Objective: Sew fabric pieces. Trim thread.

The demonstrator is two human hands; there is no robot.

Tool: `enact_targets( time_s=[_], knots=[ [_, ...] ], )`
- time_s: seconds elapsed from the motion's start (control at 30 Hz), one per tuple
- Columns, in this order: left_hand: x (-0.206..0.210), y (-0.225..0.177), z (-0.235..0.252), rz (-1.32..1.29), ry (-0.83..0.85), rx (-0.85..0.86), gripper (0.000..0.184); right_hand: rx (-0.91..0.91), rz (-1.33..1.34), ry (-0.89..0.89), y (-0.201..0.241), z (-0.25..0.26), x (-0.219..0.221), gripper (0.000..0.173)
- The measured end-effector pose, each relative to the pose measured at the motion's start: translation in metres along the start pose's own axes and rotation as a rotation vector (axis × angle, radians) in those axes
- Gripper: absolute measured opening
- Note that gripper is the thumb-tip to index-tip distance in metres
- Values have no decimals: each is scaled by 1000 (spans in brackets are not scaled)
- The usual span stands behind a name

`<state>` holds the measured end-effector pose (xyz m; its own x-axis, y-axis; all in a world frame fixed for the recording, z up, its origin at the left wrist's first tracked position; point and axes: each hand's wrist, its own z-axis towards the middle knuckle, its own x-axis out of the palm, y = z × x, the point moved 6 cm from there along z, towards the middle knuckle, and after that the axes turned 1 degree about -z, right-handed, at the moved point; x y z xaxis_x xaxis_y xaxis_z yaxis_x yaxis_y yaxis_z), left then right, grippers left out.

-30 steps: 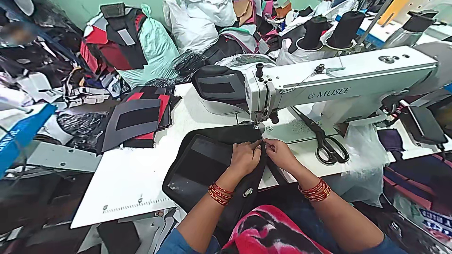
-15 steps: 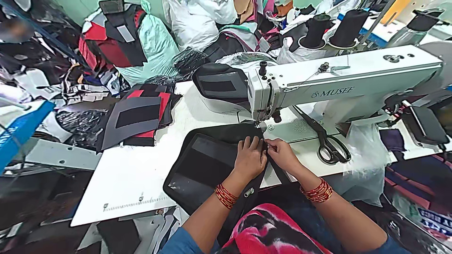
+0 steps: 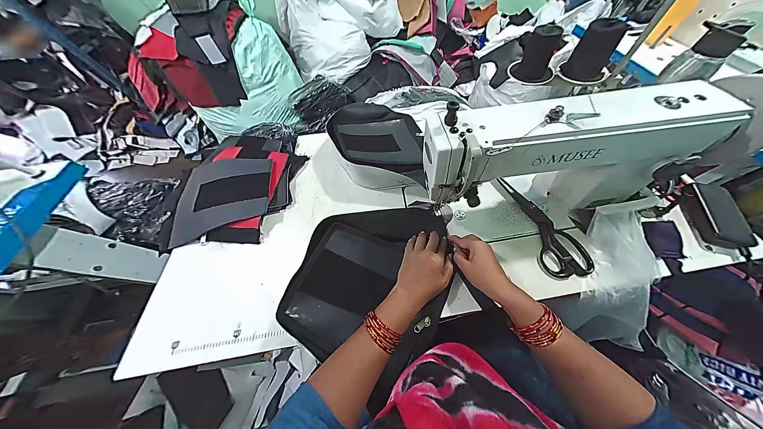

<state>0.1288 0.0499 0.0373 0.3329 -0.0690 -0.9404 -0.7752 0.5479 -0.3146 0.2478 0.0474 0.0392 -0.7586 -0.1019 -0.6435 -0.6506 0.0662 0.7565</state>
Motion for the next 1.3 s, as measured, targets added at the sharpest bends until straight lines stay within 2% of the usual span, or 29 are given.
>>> enact_targets(
  time_s=[0.13, 0.47, 0.77, 0.9, 1.3],
  knots=[
    [0, 0, 0, 13, -37, 11, 45, 18, 120, -40, -9, 1, -1, 36],
    [1, -1, -1, 55, -70, 43, 47, 30, 183, -55, -10, -1, 0, 37],
    [3, 2, -3, 27, -63, 27, 48, 102, 36, 2, -5, -1, -4, 36],
    [3, 3, -4, 23, -101, 38, 48, 105, 79, -35, -9, -2, -3, 32],
    [1, 1, 0, 35, 63, 17, 50, 9, 60, 5, -5, -6, 0, 36]
  ],
)
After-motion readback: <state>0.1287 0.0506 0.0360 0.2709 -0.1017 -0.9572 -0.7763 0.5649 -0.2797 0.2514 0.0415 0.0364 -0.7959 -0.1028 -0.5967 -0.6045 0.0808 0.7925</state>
